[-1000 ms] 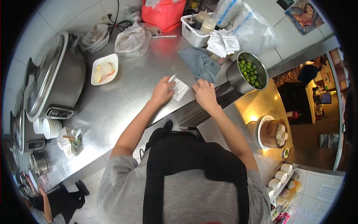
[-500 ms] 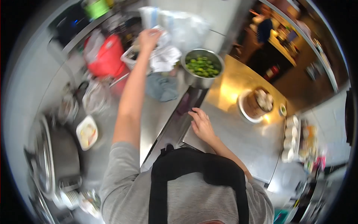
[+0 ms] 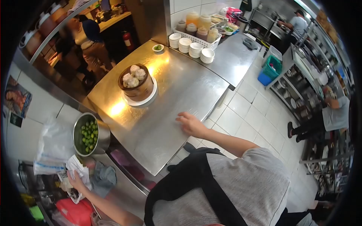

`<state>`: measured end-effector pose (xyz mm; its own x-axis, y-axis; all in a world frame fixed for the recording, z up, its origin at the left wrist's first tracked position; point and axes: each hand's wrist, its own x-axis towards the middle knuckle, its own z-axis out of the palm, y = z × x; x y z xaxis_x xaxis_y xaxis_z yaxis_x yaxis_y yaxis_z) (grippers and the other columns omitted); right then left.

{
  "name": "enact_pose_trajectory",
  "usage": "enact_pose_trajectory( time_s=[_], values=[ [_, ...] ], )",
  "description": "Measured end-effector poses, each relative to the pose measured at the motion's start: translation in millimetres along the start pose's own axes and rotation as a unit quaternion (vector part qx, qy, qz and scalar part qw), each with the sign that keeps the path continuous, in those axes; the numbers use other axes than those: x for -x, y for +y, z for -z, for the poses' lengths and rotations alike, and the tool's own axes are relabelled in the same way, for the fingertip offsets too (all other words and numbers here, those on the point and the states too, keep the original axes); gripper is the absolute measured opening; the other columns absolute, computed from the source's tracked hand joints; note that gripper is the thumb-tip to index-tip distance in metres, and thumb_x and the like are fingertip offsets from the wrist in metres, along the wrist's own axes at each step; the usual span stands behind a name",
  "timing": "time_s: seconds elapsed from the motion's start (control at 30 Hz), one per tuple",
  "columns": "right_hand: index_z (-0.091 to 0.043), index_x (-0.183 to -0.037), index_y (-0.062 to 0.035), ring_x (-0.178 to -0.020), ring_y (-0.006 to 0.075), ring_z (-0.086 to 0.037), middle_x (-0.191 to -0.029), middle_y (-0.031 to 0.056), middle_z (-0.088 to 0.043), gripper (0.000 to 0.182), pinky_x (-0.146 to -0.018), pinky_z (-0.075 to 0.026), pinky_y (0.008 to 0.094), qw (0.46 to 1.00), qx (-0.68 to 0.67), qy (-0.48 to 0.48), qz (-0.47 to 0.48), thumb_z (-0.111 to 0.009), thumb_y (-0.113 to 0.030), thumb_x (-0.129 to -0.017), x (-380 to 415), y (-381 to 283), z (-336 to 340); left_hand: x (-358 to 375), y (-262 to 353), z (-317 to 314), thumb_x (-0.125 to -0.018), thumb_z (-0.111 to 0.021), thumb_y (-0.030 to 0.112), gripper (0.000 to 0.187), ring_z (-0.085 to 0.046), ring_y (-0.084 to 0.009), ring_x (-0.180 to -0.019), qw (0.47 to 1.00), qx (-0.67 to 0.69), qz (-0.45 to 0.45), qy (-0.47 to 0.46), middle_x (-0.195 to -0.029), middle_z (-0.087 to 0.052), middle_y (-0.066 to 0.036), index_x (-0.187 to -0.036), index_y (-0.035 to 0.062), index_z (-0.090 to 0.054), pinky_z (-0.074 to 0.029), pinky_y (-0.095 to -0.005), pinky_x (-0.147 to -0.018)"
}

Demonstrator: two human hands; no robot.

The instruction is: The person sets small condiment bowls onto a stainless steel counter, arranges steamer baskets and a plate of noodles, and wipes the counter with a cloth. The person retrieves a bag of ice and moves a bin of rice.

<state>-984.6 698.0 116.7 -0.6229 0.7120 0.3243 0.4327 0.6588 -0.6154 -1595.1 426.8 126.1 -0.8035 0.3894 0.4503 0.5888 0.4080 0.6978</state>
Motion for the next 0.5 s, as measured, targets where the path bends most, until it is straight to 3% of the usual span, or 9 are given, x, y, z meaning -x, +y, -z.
enact_pose_trajectory(
  time_s=[0.03, 0.13, 0.2, 0.27, 0.33, 0.37, 0.4, 0.43, 0.5],
  values=[
    [-0.053, -0.106, -0.0023, -0.103, 0.0362, -0.049, -0.115, 0.0184, -0.048, 0.035, -0.087, -0.042, 0.0410, 1.000, 0.009, 0.012, -0.027, -0.054, -0.001, -0.071, 8, 10, 9, 10, 10, 1, -0.082, -0.063, 0.021, 0.057, -0.048, -0.0270, -0.112, 1.000, 0.019, -0.021, 0.004, -0.130, -0.045, -0.020, -0.129, -0.0019, -0.041, -0.036, -0.0346, -0.094],
    [-0.054, -0.106, -0.0019, -0.104, 0.0360, -0.050, -0.115, 0.0188, -0.048, 0.038, -0.087, -0.044, 0.0381, 0.992, 0.030, 0.071, -0.097, -0.054, 0.004, -0.068, 28, 47, 43, 47, 33, 2, -0.083, -0.063, 0.023, 0.060, -0.048, -0.0289, -0.110, 0.985, 0.144, 0.076, 0.053, -0.132, -0.041, -0.019, -0.132, -0.0006, -0.037, -0.040, -0.0364, -0.090],
    [-0.053, -0.107, -0.0022, -0.104, 0.0350, -0.050, -0.115, 0.0181, -0.048, 0.040, -0.088, -0.043, 0.0375, 0.980, 0.086, 0.128, -0.123, -0.057, 0.004, -0.067, 36, 83, 73, 87, 56, 7, -0.083, -0.064, 0.023, 0.062, -0.048, -0.0308, -0.108, 0.988, -0.060, -0.010, 0.145, -0.133, -0.037, -0.018, -0.134, 0.0015, -0.035, -0.043, -0.0361, -0.086],
    [-0.053, -0.107, -0.0032, -0.107, 0.0348, -0.047, -0.113, 0.0176, -0.049, 0.040, -0.093, -0.039, 0.0388, 0.959, 0.133, 0.216, -0.124, -0.058, 0.003, -0.068, 40, 131, 107, 131, 72, -3, -0.083, -0.064, 0.025, 0.062, -0.045, -0.0305, -0.111, 0.986, -0.005, -0.082, 0.146, -0.133, -0.035, -0.017, -0.133, 0.0027, -0.035, -0.043, -0.0359, -0.086],
    [-0.053, -0.106, -0.0040, -0.104, 0.0346, -0.049, -0.109, 0.0166, -0.050, 0.037, -0.091, -0.040, 0.0383, 0.938, 0.100, 0.276, -0.185, -0.058, 0.000, -0.070, 43, 188, 144, 181, 120, -17, -0.081, -0.065, 0.025, 0.063, -0.042, -0.0306, -0.114, 0.993, 0.055, -0.020, 0.101, -0.136, -0.032, -0.016, -0.133, 0.0052, -0.036, -0.042, -0.0398, -0.088],
    [-0.053, -0.104, -0.0034, -0.101, 0.0343, -0.050, -0.108, 0.0170, -0.051, 0.033, -0.088, -0.041, 0.0384, 0.924, 0.164, 0.289, -0.191, -0.058, -0.002, -0.072, 43, 207, 167, 202, 139, -22, -0.081, -0.065, 0.023, 0.061, -0.042, -0.0295, -0.114, 0.996, 0.043, -0.019, 0.074, -0.137, -0.031, -0.015, -0.133, 0.0065, -0.036, -0.041, -0.0405, -0.089],
    [-0.054, -0.106, -0.0047, -0.087, 0.0290, -0.053, -0.102, 0.0141, -0.054, 0.033, -0.074, -0.045, 0.0374, 0.908, 0.235, 0.313, -0.148, -0.059, -0.002, -0.074, 46, 244, 189, 221, 158, -29, -0.081, -0.064, 0.021, 0.060, -0.041, -0.0285, -0.115, 0.998, 0.032, -0.017, 0.049, -0.138, -0.030, -0.014, -0.133, 0.0077, -0.037, -0.040, -0.0413, -0.089],
    [-0.056, -0.104, -0.0045, -0.087, 0.0303, -0.054, -0.101, 0.0152, -0.055, 0.030, -0.075, -0.045, 0.0383, 0.891, 0.246, 0.323, -0.203, -0.060, -0.004, -0.075, 44, 266, 212, 239, 178, -36, -0.081, -0.064, 0.021, 0.060, -0.041, -0.0285, -0.115, 0.998, 0.031, -0.019, 0.055, -0.138, -0.030, -0.014, -0.133, 0.0077, -0.037, -0.040, -0.0413, -0.089],
    [-0.059, -0.102, -0.0039, -0.090, 0.0323, -0.055, -0.103, 0.0188, -0.055, 0.029, -0.079, -0.045, 0.0396, 0.885, 0.274, 0.316, -0.203, -0.061, -0.010, -0.074, 38, 321, 269, 280, 224, -60, -0.081, -0.062, 0.016, 0.055, -0.040, -0.0270, -0.116, 0.998, 0.060, 0.007, 0.024, -0.141, -0.027, -0.011, -0.131, 0.0092, -0.040, -0.039, -0.0391, -0.090]
  ],
)
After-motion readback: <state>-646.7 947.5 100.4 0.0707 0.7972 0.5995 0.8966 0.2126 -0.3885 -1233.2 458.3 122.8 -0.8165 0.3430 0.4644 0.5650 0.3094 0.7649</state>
